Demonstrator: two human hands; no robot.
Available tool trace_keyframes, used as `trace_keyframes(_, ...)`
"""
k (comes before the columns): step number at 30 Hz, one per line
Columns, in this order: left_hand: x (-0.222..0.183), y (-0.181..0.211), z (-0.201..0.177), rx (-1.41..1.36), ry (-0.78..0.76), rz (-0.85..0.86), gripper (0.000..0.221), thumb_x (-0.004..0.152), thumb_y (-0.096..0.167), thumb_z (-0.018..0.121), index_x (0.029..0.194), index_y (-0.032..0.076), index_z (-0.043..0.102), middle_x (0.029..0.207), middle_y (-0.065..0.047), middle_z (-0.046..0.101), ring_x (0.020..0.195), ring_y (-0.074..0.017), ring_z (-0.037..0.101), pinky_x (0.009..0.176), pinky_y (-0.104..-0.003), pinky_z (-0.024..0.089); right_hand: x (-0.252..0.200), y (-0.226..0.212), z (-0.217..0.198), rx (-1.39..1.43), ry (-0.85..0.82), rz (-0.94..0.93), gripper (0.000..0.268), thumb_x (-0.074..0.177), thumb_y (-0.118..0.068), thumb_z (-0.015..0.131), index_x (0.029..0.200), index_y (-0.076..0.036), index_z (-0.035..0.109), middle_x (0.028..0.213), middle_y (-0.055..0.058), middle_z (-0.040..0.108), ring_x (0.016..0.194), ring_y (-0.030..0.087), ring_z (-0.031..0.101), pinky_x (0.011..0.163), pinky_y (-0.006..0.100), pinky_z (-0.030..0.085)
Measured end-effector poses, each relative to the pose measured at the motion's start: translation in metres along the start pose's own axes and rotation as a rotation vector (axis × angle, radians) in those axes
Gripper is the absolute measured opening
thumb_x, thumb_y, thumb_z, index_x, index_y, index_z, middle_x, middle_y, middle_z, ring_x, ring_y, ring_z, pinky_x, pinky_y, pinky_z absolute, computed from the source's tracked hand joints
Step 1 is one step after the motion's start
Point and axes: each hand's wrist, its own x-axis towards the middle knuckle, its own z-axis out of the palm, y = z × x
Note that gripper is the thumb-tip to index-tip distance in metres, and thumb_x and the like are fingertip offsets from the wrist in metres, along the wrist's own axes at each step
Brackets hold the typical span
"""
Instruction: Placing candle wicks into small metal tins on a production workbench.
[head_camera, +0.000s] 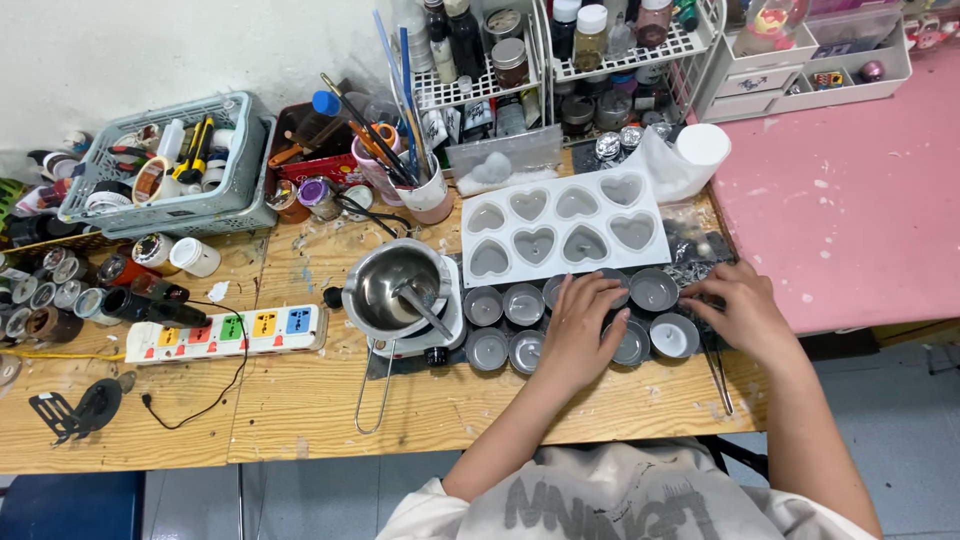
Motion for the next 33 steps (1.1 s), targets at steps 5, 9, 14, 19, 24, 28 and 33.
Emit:
trace_keyframes(5,0.002,0.009,0.002,-0.01,-0.023,0.005,0.03,0.103,0.024,0.06,0.126,0.006,0.064,0.134,-0.011,0.062,0.142,-0.0317,0.048,0.128,-0.054,0.023,-0.003,0.003,-0.006,0.112,0.012,0.006,0.018,0.079,-0.022,0.081,0.094,-0.012,0.079,0.09,0.005,0.068,0.098,0.028,0.06,0.089,0.044,0.048)
trace_keyframes(9,0.007,0.013,0.004,-0.004,-0.04,0.014,0.03,0.102,0.023,0.06,0.127,0.007,0.065,0.133,-0.01,0.062,0.14,-0.0305,0.049,0.128,-0.053,0.024,-0.009,0.009,-0.01,0.255,-0.009,0.044,0.017,0.079,-0.013,0.079,0.094,-0.006,0.075,0.087,0.008,0.068,0.09,0.025,0.063,0.083,0.038,0.053)
trace_keyframes(14,0.015,0.013,0.02,0.033,-0.073,0.08,0.028,0.101,0.021,0.063,0.125,0.008,0.068,0.129,-0.008,0.064,0.134,-0.0291,0.053,0.127,-0.052,0.027,-0.016,0.016,-0.008,0.296,-0.01,0.088,0.019,0.079,-0.011,0.079,0.095,-0.003,0.073,0.087,0.01,0.069,0.09,0.025,0.063,0.081,0.039,0.053)
trace_keyframes(19,0.032,0.016,0.046,0.119,-0.138,0.178,0.023,0.096,0.017,0.068,0.117,0.01,0.072,0.12,-0.005,0.066,0.127,-0.0269,0.057,0.125,-0.051,0.031,-0.019,0.013,-0.006,0.282,0.04,0.045,0.019,0.079,-0.01,0.078,0.095,-0.002,0.072,0.089,0.011,0.07,0.091,0.027,0.063,0.083,0.04,0.052)
trace_keyframes(24,0.058,0.019,0.084,0.412,-0.201,0.312,0.023,0.082,0.013,0.066,0.1,0.016,0.079,0.104,-0.002,0.071,0.119,-0.0232,0.062,0.123,-0.056,0.029,-0.023,0.003,-0.01,0.174,0.099,-0.044,0.017,0.082,-0.011,0.077,0.095,-0.002,0.074,0.093,0.013,0.071,0.094,0.034,0.062,0.085,0.044,0.051)
trace_keyframes(28,0.073,0.018,0.108,0.598,-0.313,0.367,0.017,0.086,0.013,0.063,0.083,0.014,0.08,0.092,-0.001,0.074,0.109,-0.02,0.065,0.128,-0.056,0.023,-0.03,0.0,-0.011,0.124,0.099,0.013,0.016,0.08,-0.01,0.078,0.092,-0.001,0.073,0.09,0.013,0.069,0.093,0.034,0.062,0.087,0.044,0.051)
trace_keyframes(33,0.085,0.03,0.103,0.641,-0.467,0.315,0.019,0.085,0.011,0.062,0.076,0.011,0.079,0.079,-0.003,0.074,0.102,-0.0198,0.066,0.131,-0.053,0.013,-0.033,-0.007,-0.017,0.116,0.18,-0.061,0.015,0.076,-0.006,0.077,0.088,0.002,0.071,0.088,0.015,0.066,0.092,0.036,0.06,0.084,0.046,0.05)
